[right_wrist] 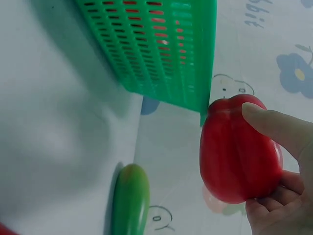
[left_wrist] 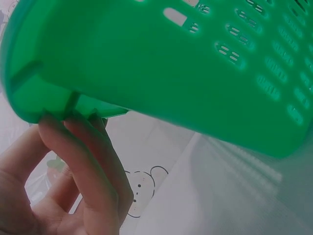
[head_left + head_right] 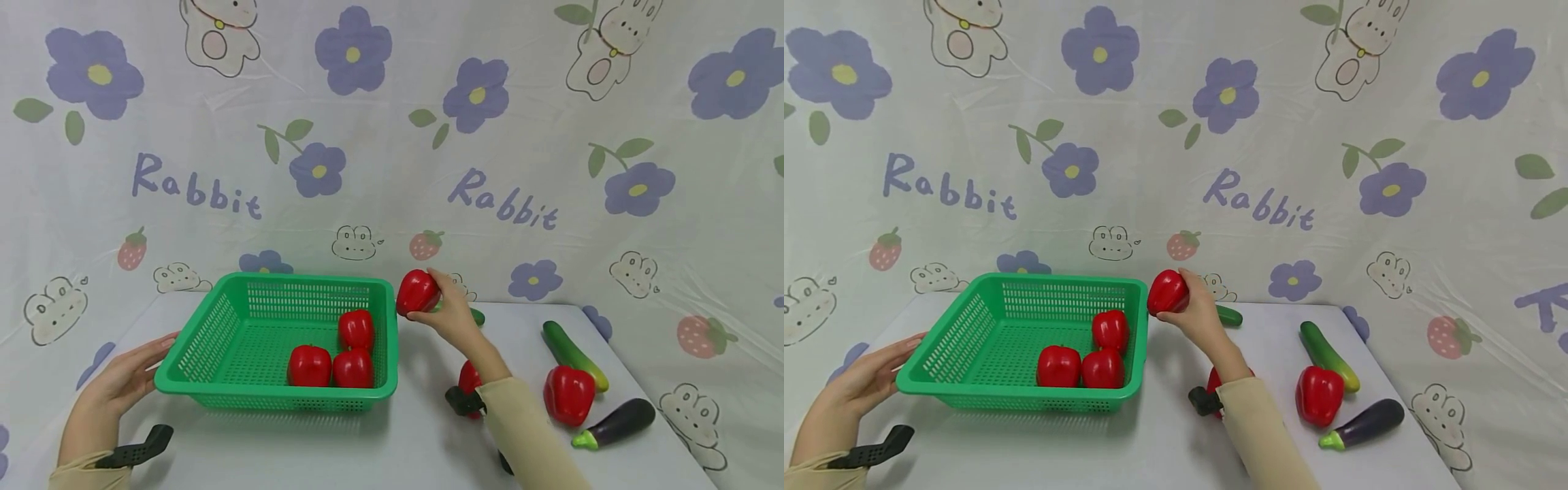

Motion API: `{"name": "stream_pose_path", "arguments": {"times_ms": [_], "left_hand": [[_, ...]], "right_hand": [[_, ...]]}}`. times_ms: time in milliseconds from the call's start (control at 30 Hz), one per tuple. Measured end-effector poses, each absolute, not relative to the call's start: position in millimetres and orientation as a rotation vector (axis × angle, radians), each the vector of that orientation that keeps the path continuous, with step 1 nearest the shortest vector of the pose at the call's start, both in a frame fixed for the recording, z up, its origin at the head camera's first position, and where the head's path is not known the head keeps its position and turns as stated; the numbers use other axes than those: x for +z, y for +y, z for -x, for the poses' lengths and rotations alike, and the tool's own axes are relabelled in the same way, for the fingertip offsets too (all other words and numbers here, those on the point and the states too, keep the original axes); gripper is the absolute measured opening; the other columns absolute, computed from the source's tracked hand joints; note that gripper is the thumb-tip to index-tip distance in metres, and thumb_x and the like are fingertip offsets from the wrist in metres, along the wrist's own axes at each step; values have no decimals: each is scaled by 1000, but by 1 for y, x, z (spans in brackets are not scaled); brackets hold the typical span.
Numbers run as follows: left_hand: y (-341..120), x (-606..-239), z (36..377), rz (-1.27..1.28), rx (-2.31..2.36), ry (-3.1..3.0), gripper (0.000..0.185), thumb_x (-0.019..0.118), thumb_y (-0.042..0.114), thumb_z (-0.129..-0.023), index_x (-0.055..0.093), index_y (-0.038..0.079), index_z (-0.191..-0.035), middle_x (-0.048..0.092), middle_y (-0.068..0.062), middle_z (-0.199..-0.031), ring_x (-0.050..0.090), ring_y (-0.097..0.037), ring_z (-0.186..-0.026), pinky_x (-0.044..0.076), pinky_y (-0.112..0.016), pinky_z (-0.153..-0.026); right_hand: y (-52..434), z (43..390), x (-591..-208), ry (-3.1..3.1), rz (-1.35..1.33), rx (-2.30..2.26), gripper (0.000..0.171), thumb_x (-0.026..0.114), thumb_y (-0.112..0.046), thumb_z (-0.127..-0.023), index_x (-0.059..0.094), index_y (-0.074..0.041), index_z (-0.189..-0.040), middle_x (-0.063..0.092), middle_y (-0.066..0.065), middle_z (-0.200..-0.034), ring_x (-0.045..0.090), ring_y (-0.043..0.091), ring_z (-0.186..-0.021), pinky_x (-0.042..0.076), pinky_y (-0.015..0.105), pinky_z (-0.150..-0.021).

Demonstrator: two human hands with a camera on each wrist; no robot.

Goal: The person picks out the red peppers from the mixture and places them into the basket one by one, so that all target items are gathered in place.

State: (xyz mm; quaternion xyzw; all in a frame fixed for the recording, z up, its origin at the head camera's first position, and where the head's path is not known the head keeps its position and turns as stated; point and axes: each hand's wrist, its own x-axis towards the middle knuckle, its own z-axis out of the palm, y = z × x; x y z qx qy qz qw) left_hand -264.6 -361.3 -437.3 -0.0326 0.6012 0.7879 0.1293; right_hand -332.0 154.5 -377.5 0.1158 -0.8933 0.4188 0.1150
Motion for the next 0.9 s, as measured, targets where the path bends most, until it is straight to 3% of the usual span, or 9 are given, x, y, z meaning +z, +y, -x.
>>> {"name": "stream_pose_path", "arguments": {"times_ms": [900], "left_hand": [[-360, -441, 266, 67, 2277, 1748, 23, 48, 19, -95, 68, 28, -105, 64, 17, -103, 59, -8, -94, 52, -28, -80]], "right_hand": [[103, 334, -363, -2557, -507, 1207, 82, 78, -19, -70, 34, -11, -138, 44, 6, -136, 43, 25, -124, 49, 44, -89]]}}
